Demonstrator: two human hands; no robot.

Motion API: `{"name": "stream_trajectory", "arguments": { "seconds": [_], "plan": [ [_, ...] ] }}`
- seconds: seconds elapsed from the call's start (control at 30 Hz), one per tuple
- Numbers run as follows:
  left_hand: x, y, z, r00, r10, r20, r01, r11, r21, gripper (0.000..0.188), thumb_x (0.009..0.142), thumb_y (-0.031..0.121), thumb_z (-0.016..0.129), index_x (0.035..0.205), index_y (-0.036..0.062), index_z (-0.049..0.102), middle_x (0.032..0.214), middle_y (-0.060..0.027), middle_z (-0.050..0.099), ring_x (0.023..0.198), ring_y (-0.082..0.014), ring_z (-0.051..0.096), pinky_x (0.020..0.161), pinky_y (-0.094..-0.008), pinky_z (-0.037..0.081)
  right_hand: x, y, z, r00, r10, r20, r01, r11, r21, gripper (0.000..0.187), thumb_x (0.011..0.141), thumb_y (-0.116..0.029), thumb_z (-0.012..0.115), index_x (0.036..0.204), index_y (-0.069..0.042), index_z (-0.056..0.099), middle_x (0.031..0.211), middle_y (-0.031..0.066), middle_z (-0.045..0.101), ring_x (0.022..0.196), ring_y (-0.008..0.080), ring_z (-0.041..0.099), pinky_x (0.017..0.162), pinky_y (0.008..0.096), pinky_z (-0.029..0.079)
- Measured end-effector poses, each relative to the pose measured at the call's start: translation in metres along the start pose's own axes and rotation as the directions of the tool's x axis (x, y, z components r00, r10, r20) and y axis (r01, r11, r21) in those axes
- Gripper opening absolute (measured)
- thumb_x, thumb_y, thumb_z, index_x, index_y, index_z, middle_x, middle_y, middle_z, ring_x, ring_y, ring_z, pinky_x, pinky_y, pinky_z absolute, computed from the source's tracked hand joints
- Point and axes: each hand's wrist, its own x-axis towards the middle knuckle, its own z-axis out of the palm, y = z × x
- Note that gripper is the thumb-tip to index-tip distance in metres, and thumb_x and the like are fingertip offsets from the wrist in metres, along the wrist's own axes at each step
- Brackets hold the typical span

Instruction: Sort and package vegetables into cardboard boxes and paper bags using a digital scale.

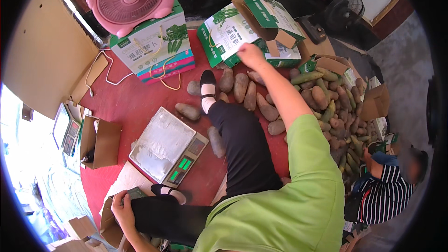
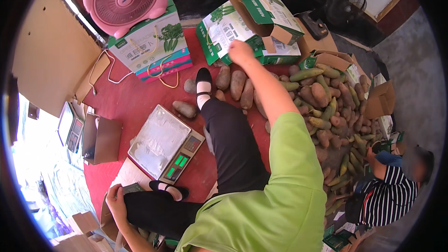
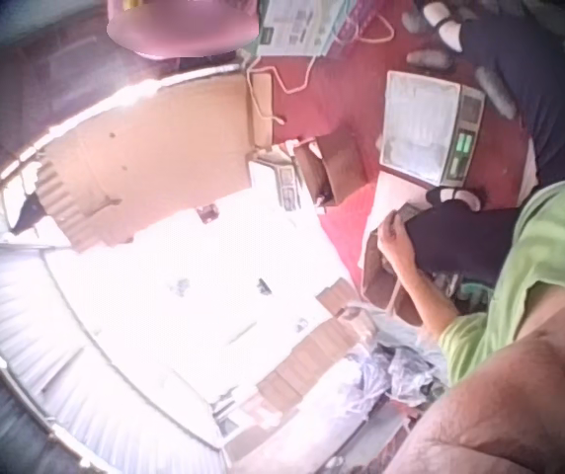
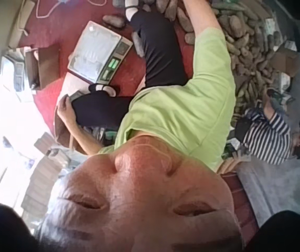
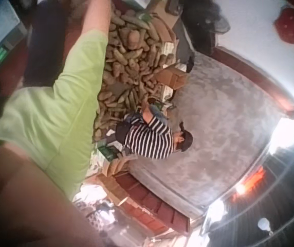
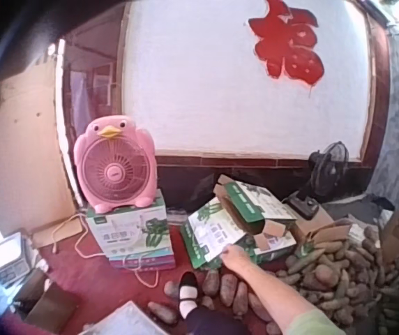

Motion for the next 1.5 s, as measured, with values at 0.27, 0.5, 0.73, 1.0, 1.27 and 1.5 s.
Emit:
{"name": "stream_trajectory", "arguments": {
  "seconds": [0.27, 0.5, 0.73, 1.0, 1.27, 1.5],
  "plan": [
    [0.012, -0.001, 0.011, 0.998, 0.003, -0.068, 0.008, 0.987, 0.159, 0.009, 0.08, 0.004, 0.059, 0.084, -0.0037, 0.063, 0.075, -0.014, 0.061, 0.07, -0.0255, 0.057, 0.066, -0.035, 0.045, 0.054, 0.134, -0.063, 0.93, 0.195, -0.311, -0.288, 0.913, -0.288, 0.027, 0.076, -0.022, 0.064, 0.097, -0.005, 0.066, 0.104, 0.0179, 0.062, 0.102, 0.0348, 0.057, 0.09, 0.0417, 0.045],
    [0.027, 0.005, 0.022, 0.998, -0.022, -0.054, 0.035, 0.966, 0.256, 0.009, 0.078, 0.004, 0.06, 0.082, -0.0034, 0.063, 0.075, -0.0147, 0.061, 0.07, -0.0276, 0.058, 0.065, -0.0358, 0.044, 0.083, 0.146, -0.095, 0.888, 0.237, -0.395, -0.375, 0.869, -0.321, 0.056, 0.076, -0.026, 0.067, 0.125, -0.009, 0.047, 0.127, 0.0143, 0.051, 0.12, 0.0351, 0.044, 0.097, 0.0474, 0.04],
    [0.028, 0.004, 0.024, 0.998, -0.045, -0.048, 0.056, 0.962, 0.266, 0.009, 0.079, 0.005, 0.06, 0.081, -0.0031, 0.064, 0.075, -0.015, 0.061, 0.069, -0.0275, 0.058, 0.064, -0.0354, 0.044, 0.099, 0.156, -0.083, 0.862, 0.477, -0.173, -0.507, 0.82, -0.267, 0.054, 0.072, -0.039, 0.065, 0.115, -0.006, 0.058, 0.118, 0.0147, 0.06, 0.111, 0.0334, 0.055, 0.093, 0.0459, 0.042],
    [0.03, 0.015, 0.024, 0.999, -0.035, -0.025, 0.04, 0.97, 0.242, 0.011, 0.081, 0.007, 0.06, 0.082, -0.0041, 0.063, 0.076, -0.0145, 0.06, 0.066, -0.0247, 0.058, 0.056, -0.032, 0.046, 0.096, 0.194, -0.08, 0.876, 0.481, -0.041, -0.455, 0.852, 0.258, 0.025, 0.077, -0.026, 0.065, 0.091, -0.005, 0.062, 0.089, 0.0087, 0.063, 0.08, 0.0202, 0.061, 0.067, 0.0393, 0.049],
    [0.026, 0.019, 0.021, 0.999, 0.0, -0.05, 0.011, 0.976, 0.219, 0.012, 0.08, 0.007, 0.06, 0.085, -0.0028, 0.065, 0.078, -0.0155, 0.062, 0.068, -0.0266, 0.06, 0.061, -0.0346, 0.046, 0.018, 0.064, -0.193, 0.948, 0.237, 0.211, -0.317, 0.715, 0.623, 0.012, 0.084, -0.021, 0.06, 0.089, -0.01, 0.059, 0.088, 0.0029, 0.063, 0.084, 0.0169, 0.061, 0.069, 0.0376, 0.052],
    [0.031, 0.057, 0.037, 0.992, 0.126, -0.018, -0.123, 0.986, 0.111, 0.012, 0.079, 0.005, 0.059, 0.087, -0.0026, 0.064, 0.086, -0.0159, 0.062, 0.082, -0.0307, 0.061, 0.074, -0.0359, 0.046, -0.017, -0.03, -0.259, 0.971, -0.061, 0.232, -0.158, 0.565, 0.81, 0.014, 0.086, -0.024, 0.06, 0.092, -0.012, 0.06, 0.099, 0.0023, 0.063, 0.095, 0.0153, 0.059, 0.079, 0.0304, 0.044]
  ]
}}
